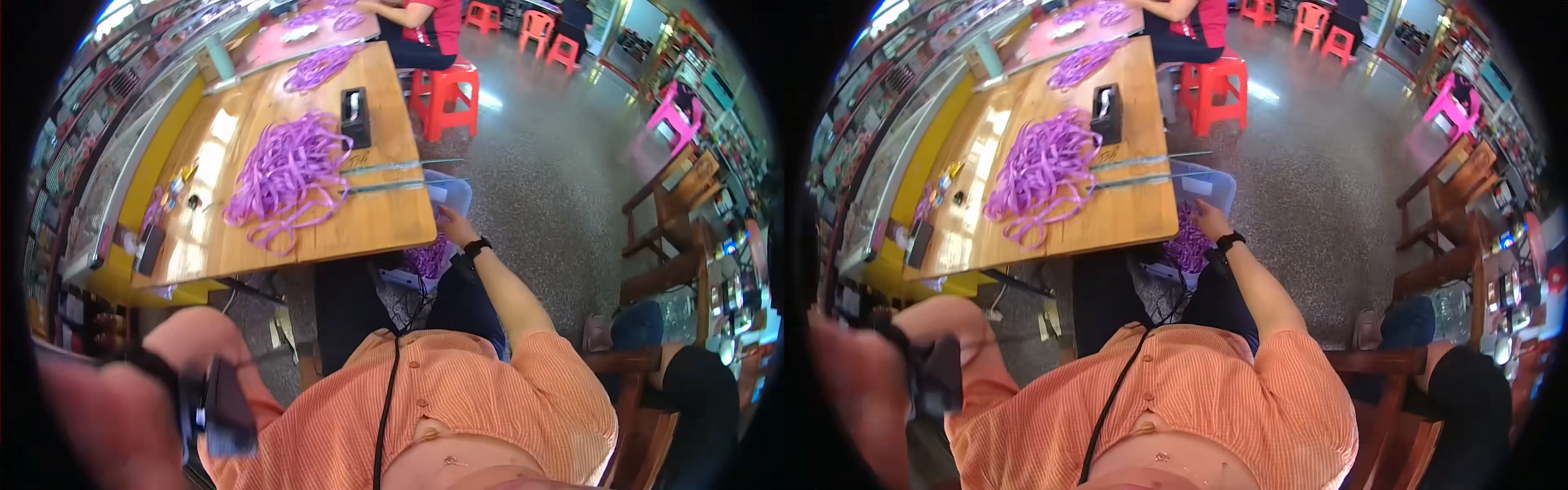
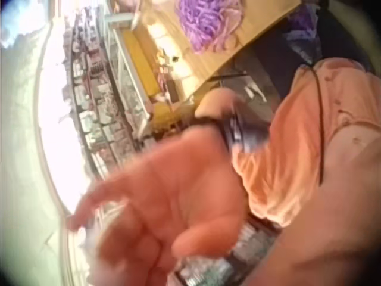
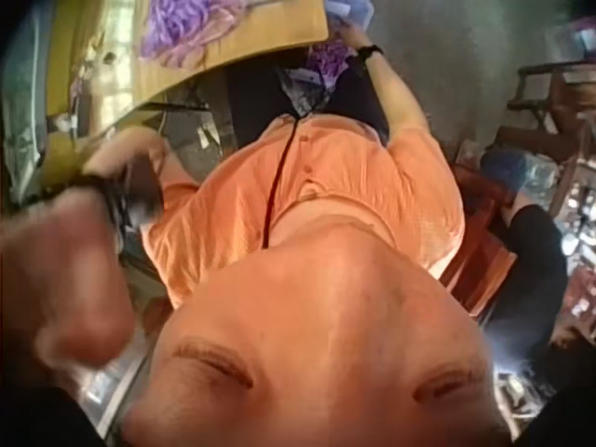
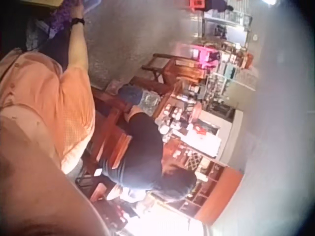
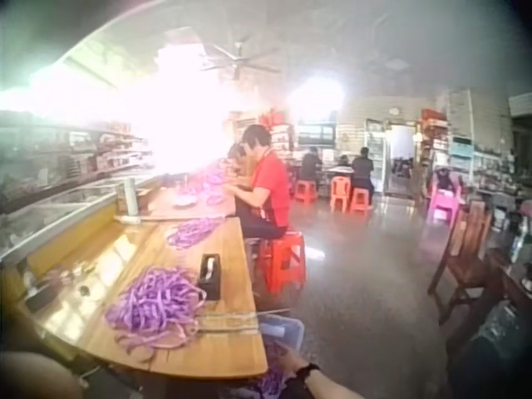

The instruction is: Bundling and organizing purple ribbons at a factory workbench.

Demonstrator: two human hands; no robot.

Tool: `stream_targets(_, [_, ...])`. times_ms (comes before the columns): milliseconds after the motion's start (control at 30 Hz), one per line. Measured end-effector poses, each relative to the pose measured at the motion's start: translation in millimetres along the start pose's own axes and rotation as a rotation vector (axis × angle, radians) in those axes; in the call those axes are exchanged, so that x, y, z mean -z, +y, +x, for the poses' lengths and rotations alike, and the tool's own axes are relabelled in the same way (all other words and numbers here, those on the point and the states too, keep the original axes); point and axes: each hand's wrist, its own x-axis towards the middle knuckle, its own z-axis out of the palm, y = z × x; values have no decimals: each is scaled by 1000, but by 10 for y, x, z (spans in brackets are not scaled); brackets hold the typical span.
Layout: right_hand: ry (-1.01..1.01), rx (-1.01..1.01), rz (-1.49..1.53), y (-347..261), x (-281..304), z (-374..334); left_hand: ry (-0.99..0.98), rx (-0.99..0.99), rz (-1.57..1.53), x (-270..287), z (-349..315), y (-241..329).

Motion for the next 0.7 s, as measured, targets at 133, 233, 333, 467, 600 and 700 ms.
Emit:
stream_targets(133, [-109, -172, 90, -48, -175, -191, -61, 24, -65, -101, 29, -165])
stream_targets(233, [-154, -279, 144, -86, -150, -428, -78, 36, -122, -158, 41, -208])
stream_targets(333, [-170, -319, 206, -220, -106, -620, -84, 21, -140, -126, 66, -271])
stream_targets(467, [-127, -388, 279, -235, 70, -744, -80, -8, -197, -207, 128, -378])
stream_targets(600, [-136, -395, 362, -272, 65, -831, -69, -55, -247, -311, 225, -516])
stream_targets(700, [-128, -425, 414, -306, 101, -908, -54, -84, -251, -295, 270, -612])
